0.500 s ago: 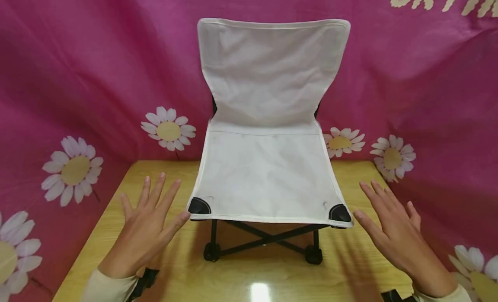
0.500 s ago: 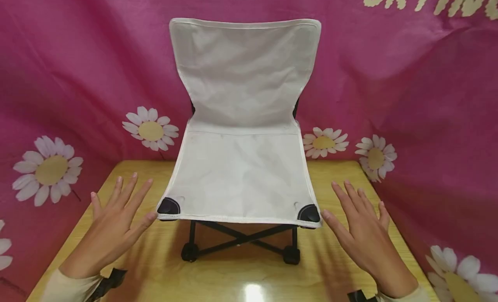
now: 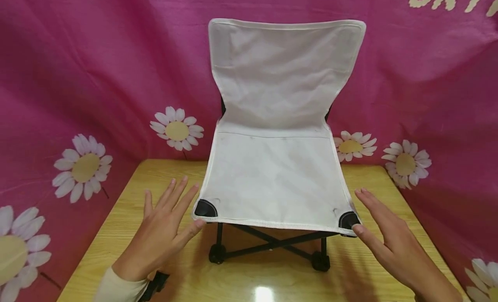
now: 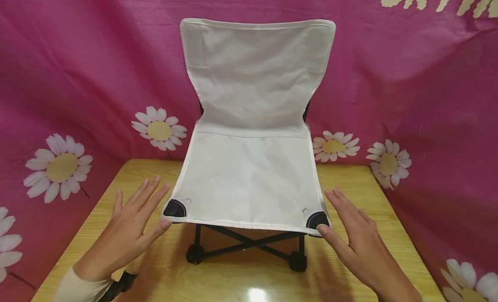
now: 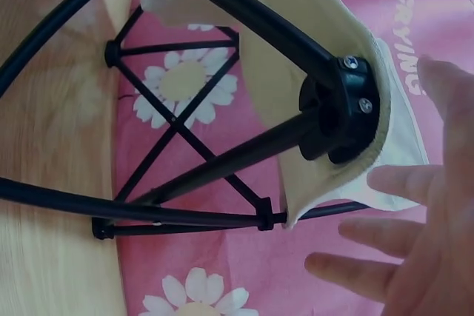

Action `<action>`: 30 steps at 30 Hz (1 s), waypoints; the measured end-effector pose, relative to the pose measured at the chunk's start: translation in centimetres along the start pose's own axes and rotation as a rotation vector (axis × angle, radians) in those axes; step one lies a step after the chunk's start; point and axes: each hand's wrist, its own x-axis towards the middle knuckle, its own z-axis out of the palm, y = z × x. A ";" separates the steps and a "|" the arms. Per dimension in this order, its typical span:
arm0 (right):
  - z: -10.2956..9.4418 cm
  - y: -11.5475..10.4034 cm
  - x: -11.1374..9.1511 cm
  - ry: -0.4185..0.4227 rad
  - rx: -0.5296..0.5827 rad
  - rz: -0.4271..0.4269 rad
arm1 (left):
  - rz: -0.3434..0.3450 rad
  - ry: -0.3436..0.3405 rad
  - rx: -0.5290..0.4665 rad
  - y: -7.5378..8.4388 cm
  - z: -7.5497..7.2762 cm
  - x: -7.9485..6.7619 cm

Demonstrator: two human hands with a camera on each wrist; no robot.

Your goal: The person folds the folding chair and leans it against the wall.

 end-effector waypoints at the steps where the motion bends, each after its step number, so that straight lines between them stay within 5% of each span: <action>1: 0.1 -0.1 0.0 -0.003 -0.002 -0.004 | 0.011 0.006 0.001 0.1 0.0 0.0; 9: 0.6 -0.7 -0.4 -0.009 -0.025 0.025 | 0.058 0.034 -0.012 0.4 0.2 -0.1; 21: 1.1 -1.0 -0.4 0.064 -0.057 -0.049 | 0.131 0.067 -0.108 0.4 0.7 -0.3; 30: 1.6 -1.3 -0.6 0.089 -0.037 -0.105 | 0.227 0.157 -0.167 0.4 1.2 -0.4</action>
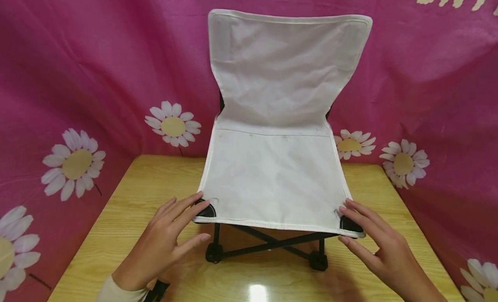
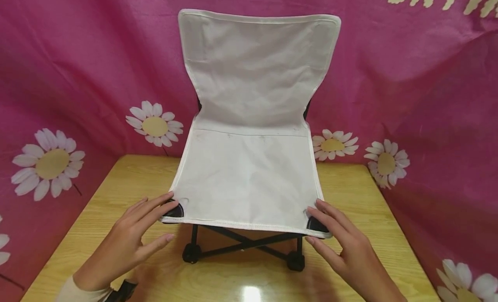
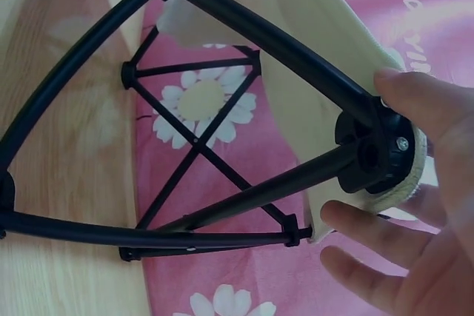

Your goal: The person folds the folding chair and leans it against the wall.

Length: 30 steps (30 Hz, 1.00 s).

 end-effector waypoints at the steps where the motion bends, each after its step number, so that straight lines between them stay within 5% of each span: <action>1: 0.1 0.0 0.0 0.007 0.008 -0.012 | 0.007 0.009 -0.003 0.0 0.0 0.0; 30: 0.8 1.1 -1.1 0.114 0.256 -0.130 | 0.002 0.113 -0.205 -0.7 1.1 0.0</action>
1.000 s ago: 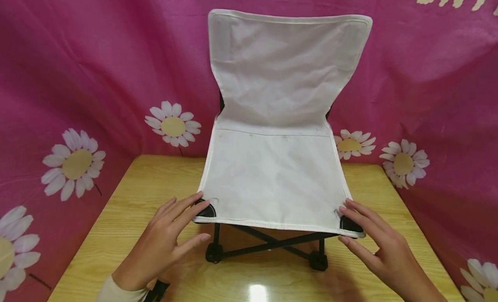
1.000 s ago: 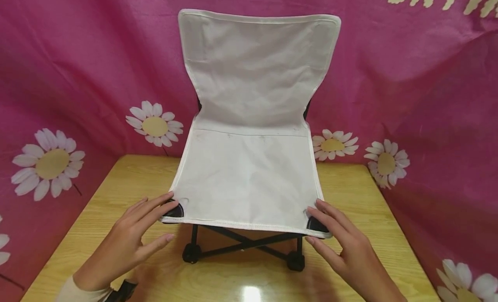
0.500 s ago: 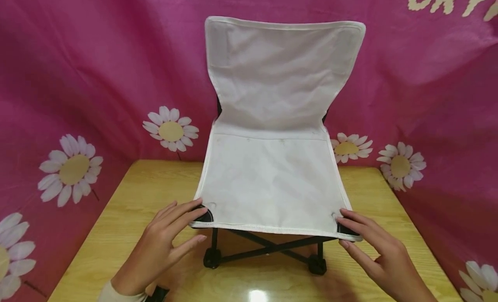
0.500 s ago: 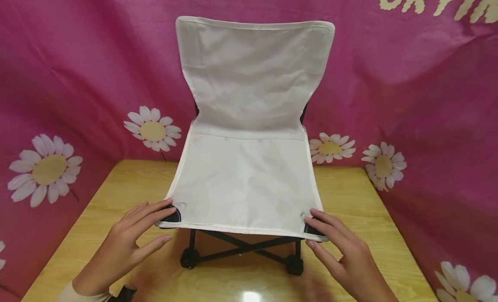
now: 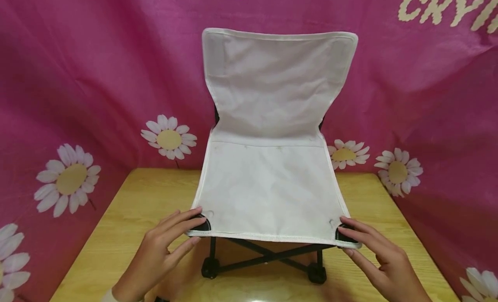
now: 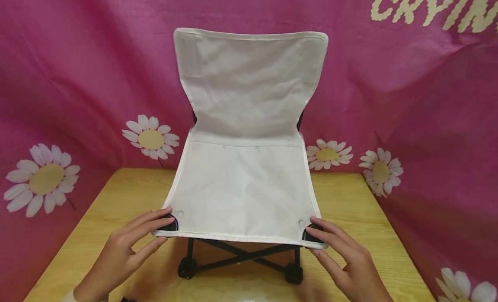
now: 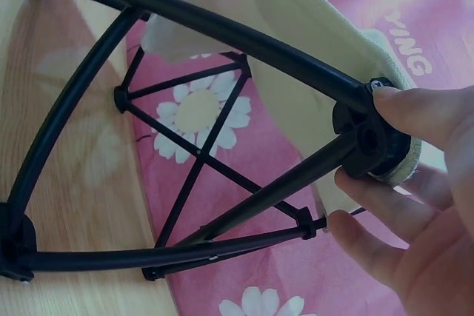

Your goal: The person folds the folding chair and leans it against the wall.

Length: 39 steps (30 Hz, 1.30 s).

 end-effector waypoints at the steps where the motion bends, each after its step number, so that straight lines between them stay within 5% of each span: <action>1: 0.1 0.0 -0.1 -0.002 0.023 -0.002 | 0.002 0.003 -0.010 0.0 0.0 -0.1; 22: 0.0 -0.2 -0.1 -0.011 0.047 0.054 | -0.009 0.018 -0.100 -0.2 0.2 0.2; 39: 1.0 0.2 -0.6 0.137 0.074 0.036 | 0.034 0.105 -0.151 -0.3 1.0 0.5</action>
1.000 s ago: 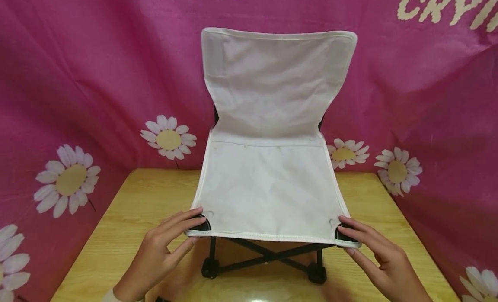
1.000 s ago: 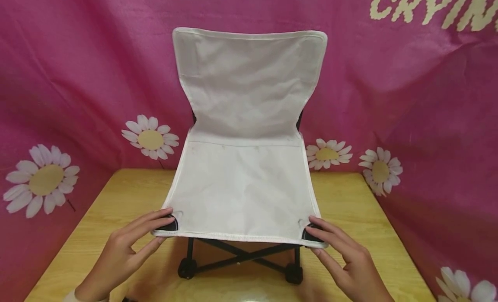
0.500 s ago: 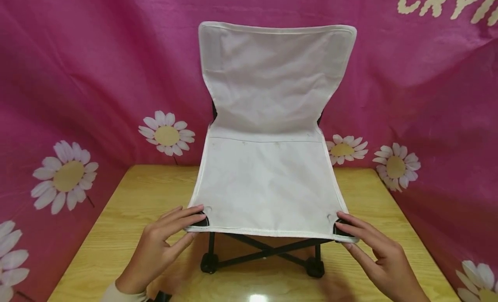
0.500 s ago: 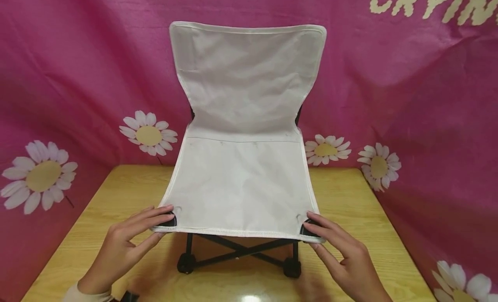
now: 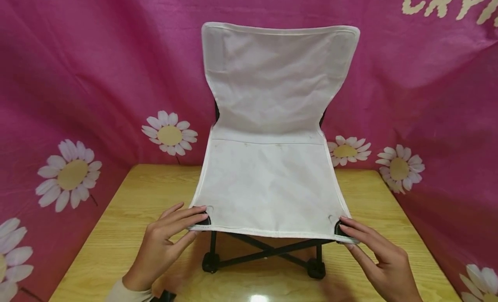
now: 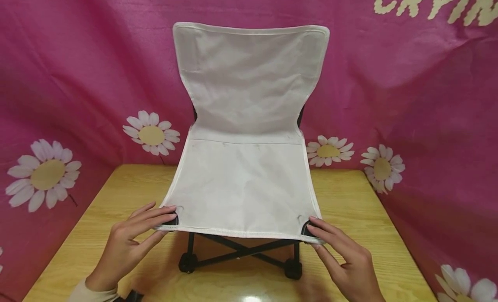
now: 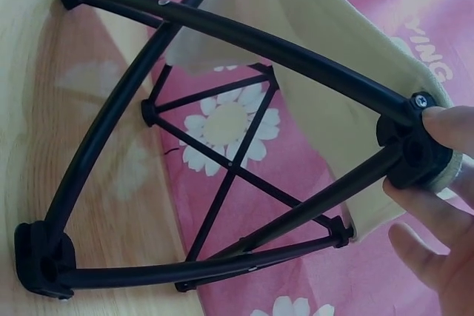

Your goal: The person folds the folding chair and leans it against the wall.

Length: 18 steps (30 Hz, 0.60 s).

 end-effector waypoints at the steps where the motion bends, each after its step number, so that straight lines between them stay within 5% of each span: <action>1: 0.0 0.0 0.0 0.001 0.000 0.002 | -0.001 0.006 -0.003 0.0 0.1 0.0; 18: 0.4 -0.5 0.3 0.031 -0.053 -0.037 | 0.030 0.079 -0.006 0.2 0.8 0.3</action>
